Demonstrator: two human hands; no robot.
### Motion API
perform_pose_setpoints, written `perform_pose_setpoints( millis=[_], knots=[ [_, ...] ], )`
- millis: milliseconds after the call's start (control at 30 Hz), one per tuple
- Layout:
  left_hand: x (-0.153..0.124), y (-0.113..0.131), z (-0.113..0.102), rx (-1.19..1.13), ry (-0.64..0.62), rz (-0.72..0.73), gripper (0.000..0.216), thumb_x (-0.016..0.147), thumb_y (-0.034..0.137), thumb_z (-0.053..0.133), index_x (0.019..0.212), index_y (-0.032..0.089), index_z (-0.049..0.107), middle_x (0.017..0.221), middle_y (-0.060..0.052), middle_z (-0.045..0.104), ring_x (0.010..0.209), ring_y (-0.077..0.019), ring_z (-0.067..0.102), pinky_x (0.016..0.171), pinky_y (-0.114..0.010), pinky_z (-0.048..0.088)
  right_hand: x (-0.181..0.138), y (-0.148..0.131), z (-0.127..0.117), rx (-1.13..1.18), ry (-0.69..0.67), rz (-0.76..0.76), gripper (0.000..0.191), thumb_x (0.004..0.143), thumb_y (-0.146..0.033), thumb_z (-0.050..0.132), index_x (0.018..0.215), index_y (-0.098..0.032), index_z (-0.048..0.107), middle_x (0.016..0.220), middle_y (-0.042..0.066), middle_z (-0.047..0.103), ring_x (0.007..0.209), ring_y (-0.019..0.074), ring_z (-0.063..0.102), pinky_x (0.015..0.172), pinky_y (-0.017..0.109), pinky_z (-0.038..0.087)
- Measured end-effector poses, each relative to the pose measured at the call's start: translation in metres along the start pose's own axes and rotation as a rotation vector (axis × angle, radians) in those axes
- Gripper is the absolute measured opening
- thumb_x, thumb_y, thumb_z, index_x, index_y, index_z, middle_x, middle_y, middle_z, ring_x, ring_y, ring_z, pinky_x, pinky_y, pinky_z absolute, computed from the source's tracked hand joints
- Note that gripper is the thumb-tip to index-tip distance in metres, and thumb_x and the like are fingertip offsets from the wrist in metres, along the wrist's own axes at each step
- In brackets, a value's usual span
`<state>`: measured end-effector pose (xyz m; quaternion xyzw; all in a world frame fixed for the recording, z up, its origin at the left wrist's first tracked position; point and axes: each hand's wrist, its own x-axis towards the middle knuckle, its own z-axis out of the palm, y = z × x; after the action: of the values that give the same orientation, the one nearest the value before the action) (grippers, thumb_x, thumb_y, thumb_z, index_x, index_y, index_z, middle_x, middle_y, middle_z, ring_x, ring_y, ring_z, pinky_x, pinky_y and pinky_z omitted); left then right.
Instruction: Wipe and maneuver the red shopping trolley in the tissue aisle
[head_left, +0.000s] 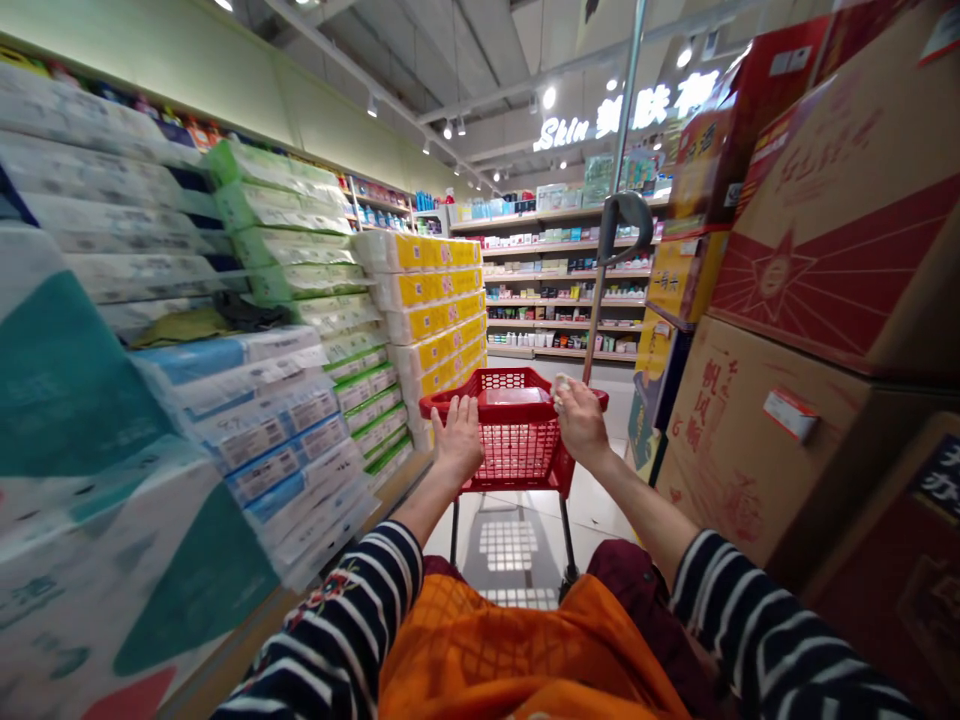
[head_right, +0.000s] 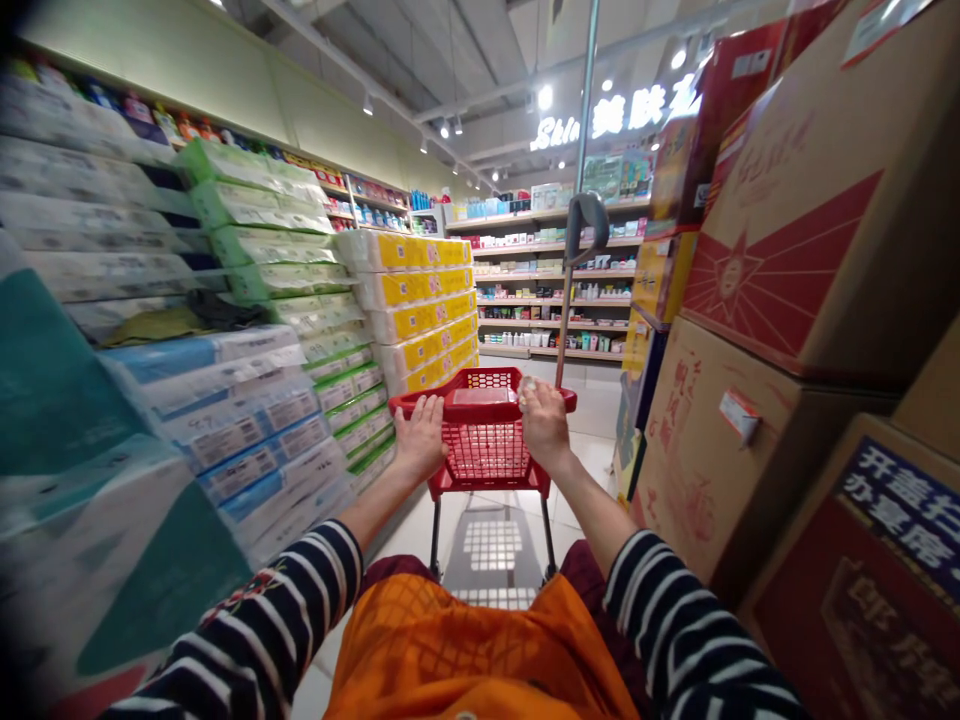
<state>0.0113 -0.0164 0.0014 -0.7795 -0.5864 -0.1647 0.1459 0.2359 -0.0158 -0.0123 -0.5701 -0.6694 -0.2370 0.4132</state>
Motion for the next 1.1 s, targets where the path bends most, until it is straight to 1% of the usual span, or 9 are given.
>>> perform_pose_setpoints(
  millis=[133, 200, 433, 500, 600, 733, 800, 900, 1100],
  knots=[
    [0.000, 0.001, 0.001, 0.010, -0.007, 0.012, 0.074, 0.071, 0.021, 0.043, 0.142, 0.010, 0.024, 0.150, -0.009, 0.021, 0.139, -0.0241, 0.015, 0.110, -0.057, 0.007, 0.007, -0.058, 0.014, 0.083, -0.058, -0.188, 0.040, 0.086, -0.013, 0.038, 0.122, -0.015, 0.056, 0.134, 0.012, 0.046, 0.125, 0.0259, 0.037, 0.105, 0.045, 0.030],
    [0.000, -0.003, 0.002, 0.008, 0.011, 0.025, 0.073, 0.071, 0.020, 0.043, 0.141, 0.011, 0.025, 0.150, -0.008, 0.023, 0.138, -0.0237, 0.017, 0.110, -0.057, 0.007, 0.009, -0.069, 0.015, 0.102, -0.080, -0.242, 0.038, 0.085, -0.014, 0.040, 0.119, -0.017, 0.058, 0.134, 0.011, 0.048, 0.124, 0.0255, 0.038, 0.104, 0.044, 0.031],
    [0.000, -0.022, 0.007, -0.007, 0.104, -0.032, 0.066, 0.073, 0.021, 0.040, 0.138, 0.008, 0.033, 0.146, -0.012, 0.032, 0.135, -0.0252, 0.025, 0.109, -0.059, 0.009, 0.001, 0.004, -0.001, 0.052, -0.008, -0.061, 0.037, 0.088, -0.019, 0.037, 0.117, -0.011, 0.059, 0.131, 0.016, 0.049, 0.122, 0.0284, 0.042, 0.102, 0.048, 0.034],
    [-0.001, -0.021, 0.009, -0.006, 0.108, -0.035, 0.067, 0.073, 0.019, 0.040, 0.138, 0.008, 0.032, 0.146, -0.012, 0.032, 0.135, -0.0251, 0.025, 0.109, -0.058, 0.009, 0.000, 0.012, -0.002, 0.055, 0.020, -0.036, 0.037, 0.087, -0.018, 0.037, 0.117, -0.011, 0.060, 0.130, 0.015, 0.050, 0.122, 0.0278, 0.041, 0.103, 0.047, 0.033],
    [-0.003, -0.016, 0.009, 0.006, 0.099, -0.054, 0.068, 0.073, 0.018, 0.040, 0.139, 0.008, 0.031, 0.146, -0.013, 0.032, 0.136, -0.0260, 0.023, 0.109, -0.058, 0.011, 0.003, -0.009, 0.006, 0.087, -0.008, -0.052, 0.041, 0.086, -0.013, 0.037, 0.123, -0.012, 0.055, 0.132, 0.014, 0.048, 0.124, 0.0273, 0.039, 0.104, 0.048, 0.031],
    [0.001, -0.016, 0.006, 0.022, 0.096, -0.026, 0.067, 0.072, 0.020, 0.042, 0.137, 0.006, 0.033, 0.144, -0.015, 0.035, 0.134, -0.0272, 0.027, 0.109, -0.056, 0.014, 0.011, -0.060, 0.017, 0.141, -0.069, -0.196, 0.044, 0.084, -0.009, 0.037, 0.124, -0.015, 0.054, 0.134, 0.011, 0.048, 0.126, 0.0250, 0.037, 0.105, 0.048, 0.031],
    [0.006, -0.023, 0.004, 0.019, 0.104, -0.036, 0.065, 0.073, 0.024, 0.043, 0.136, 0.007, 0.036, 0.143, -0.015, 0.036, 0.133, -0.0274, 0.029, 0.109, -0.056, 0.014, 0.012, -0.070, 0.019, 0.145, -0.091, -0.256, 0.042, 0.083, -0.010, 0.040, 0.121, -0.016, 0.057, 0.133, 0.010, 0.049, 0.126, 0.0249, 0.038, 0.105, 0.046, 0.032],
    [0.013, -0.036, 0.004, -0.001, 0.084, -0.088, 0.063, 0.076, 0.032, 0.043, 0.135, 0.009, 0.038, 0.143, -0.015, 0.036, 0.132, -0.0281, 0.030, 0.109, -0.058, 0.013, 0.009, -0.057, 0.015, 0.119, -0.097, -0.243, 0.041, 0.084, -0.012, 0.041, 0.121, -0.016, 0.057, 0.134, 0.011, 0.048, 0.125, 0.0258, 0.038, 0.104, 0.045, 0.033],
    [0.011, -0.038, 0.007, -0.014, 0.056, -0.067, 0.066, 0.076, 0.031, 0.044, 0.138, 0.010, 0.033, 0.143, -0.014, 0.036, 0.134, -0.0279, 0.027, 0.109, -0.059, 0.010, -0.004, 0.007, 0.004, 0.051, 0.042, -0.068, 0.037, 0.088, -0.018, 0.038, 0.116, -0.009, 0.060, 0.131, 0.017, 0.049, 0.125, 0.0285, 0.038, 0.104, 0.048, 0.033]
  ],
)
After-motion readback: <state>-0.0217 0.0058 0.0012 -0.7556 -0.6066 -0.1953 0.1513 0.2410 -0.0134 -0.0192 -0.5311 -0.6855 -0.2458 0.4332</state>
